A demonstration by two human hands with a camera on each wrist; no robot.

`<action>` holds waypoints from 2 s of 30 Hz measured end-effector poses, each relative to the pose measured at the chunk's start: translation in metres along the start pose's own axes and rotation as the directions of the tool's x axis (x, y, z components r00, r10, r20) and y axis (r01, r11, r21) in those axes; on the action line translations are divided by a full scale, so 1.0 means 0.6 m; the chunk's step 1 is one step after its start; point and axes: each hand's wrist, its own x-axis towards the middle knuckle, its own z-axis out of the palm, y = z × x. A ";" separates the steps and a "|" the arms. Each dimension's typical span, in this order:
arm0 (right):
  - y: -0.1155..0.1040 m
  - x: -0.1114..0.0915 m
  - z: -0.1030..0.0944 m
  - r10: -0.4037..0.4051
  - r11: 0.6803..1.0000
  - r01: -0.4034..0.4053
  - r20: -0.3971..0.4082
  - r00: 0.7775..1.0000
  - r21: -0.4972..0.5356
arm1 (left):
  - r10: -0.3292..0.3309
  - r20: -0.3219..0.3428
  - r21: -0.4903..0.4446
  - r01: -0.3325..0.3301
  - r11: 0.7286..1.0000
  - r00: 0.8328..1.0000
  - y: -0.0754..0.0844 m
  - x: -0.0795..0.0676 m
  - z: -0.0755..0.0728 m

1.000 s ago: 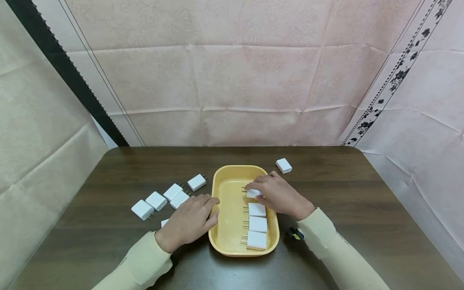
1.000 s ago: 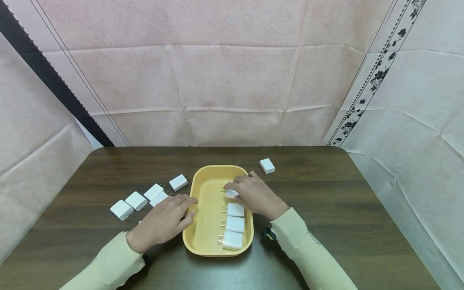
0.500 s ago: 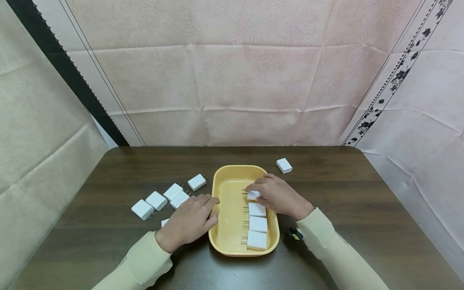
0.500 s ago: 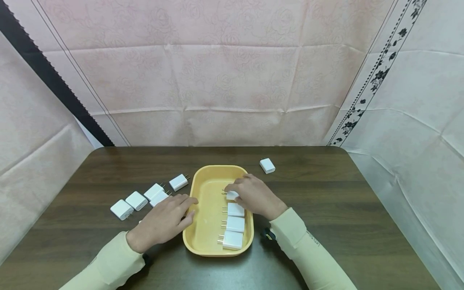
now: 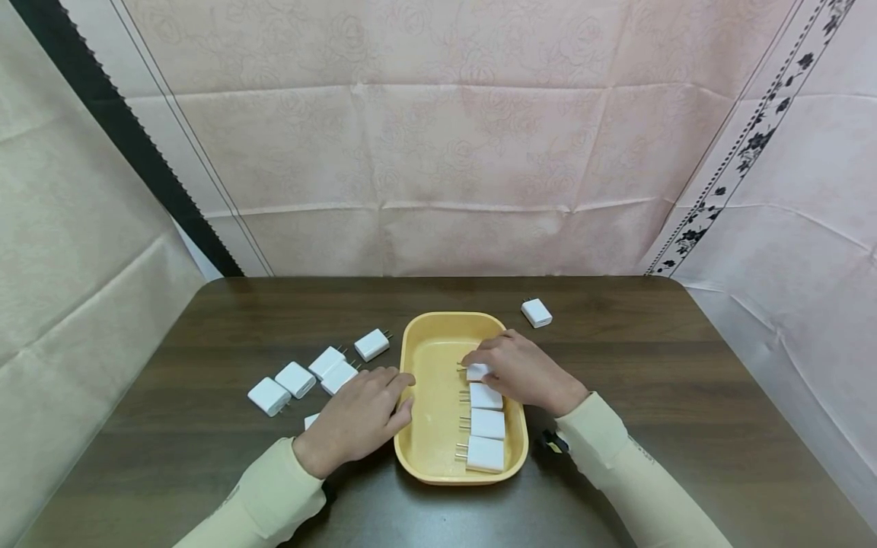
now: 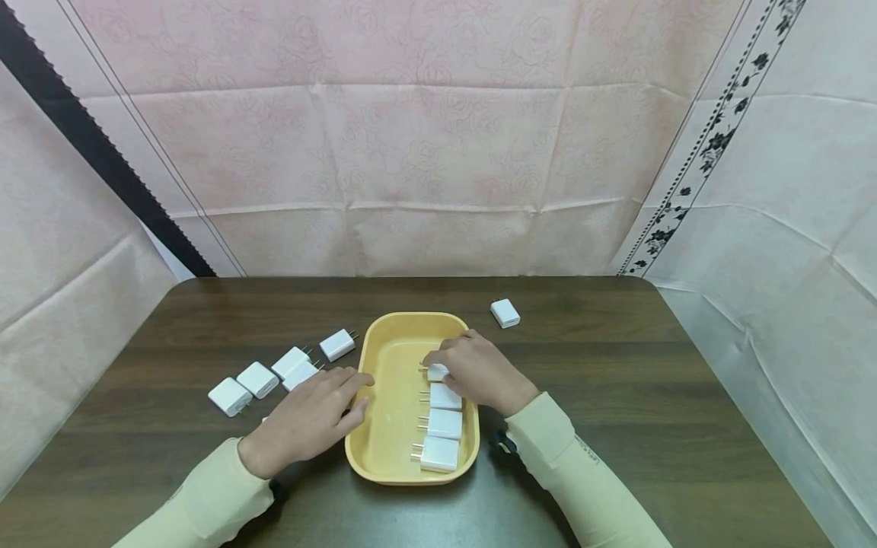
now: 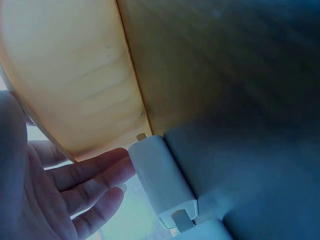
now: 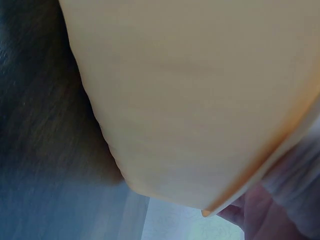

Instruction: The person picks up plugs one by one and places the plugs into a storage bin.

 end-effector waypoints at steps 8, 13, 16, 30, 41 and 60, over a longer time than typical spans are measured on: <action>0.002 0.000 0.001 -0.003 1.000 0.002 0.010 1.000 0.014 | -0.017 0.019 -0.009 0.017 1.000 1.000 0.001 0.000 -0.002; 0.001 0.000 0.000 -0.006 1.000 0.006 0.019 1.000 0.017 | -0.013 0.012 -0.007 0.013 1.000 1.000 0.001 -0.001 -0.001; 0.000 -0.001 0.000 -0.009 1.000 0.008 0.028 1.000 0.011 | -0.006 0.006 -0.003 0.006 1.000 1.000 0.001 0.000 0.000; 0.000 0.001 0.000 -0.013 1.000 0.012 0.040 0.999 0.018 | -0.012 0.007 0.002 0.012 1.000 1.000 0.001 0.000 0.000; 0.001 0.000 0.002 -0.017 1.000 0.017 0.044 0.999 0.016 | -0.008 0.005 0.002 0.008 1.000 1.000 0.001 -0.001 -0.001; 0.005 -0.001 0.002 -0.063 0.998 0.063 0.029 0.998 0.006 | -0.008 0.012 -0.004 0.008 1.000 1.000 0.001 0.000 0.000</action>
